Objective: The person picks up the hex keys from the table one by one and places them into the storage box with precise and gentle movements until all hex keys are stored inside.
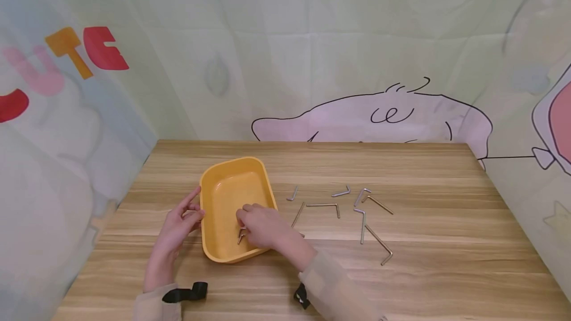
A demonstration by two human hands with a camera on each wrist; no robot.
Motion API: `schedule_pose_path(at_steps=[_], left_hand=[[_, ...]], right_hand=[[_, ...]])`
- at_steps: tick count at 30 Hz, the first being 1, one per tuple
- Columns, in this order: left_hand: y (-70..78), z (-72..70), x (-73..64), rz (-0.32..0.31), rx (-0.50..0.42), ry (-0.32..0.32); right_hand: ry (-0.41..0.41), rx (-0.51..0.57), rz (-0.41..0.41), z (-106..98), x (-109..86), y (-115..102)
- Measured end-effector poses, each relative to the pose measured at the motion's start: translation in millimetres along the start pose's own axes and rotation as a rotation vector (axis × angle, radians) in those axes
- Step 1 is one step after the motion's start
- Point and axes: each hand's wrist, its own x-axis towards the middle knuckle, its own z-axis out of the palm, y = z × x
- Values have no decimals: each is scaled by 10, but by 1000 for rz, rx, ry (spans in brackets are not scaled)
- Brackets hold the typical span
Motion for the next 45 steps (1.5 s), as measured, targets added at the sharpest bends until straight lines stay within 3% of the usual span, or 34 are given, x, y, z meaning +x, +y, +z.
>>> schedule_pose_path(at_steps=[10,29,45], left_hand=[[9,-1,1,-4,6,-1],[5,-12,-6,-5,18,9],[9,-2,9,-10,20,9]], right_hand=[[124,39,-12,-36,-67,26],[189,8,-6,-149,-227,-50],[338,-40,-15,-129,-450,0]])
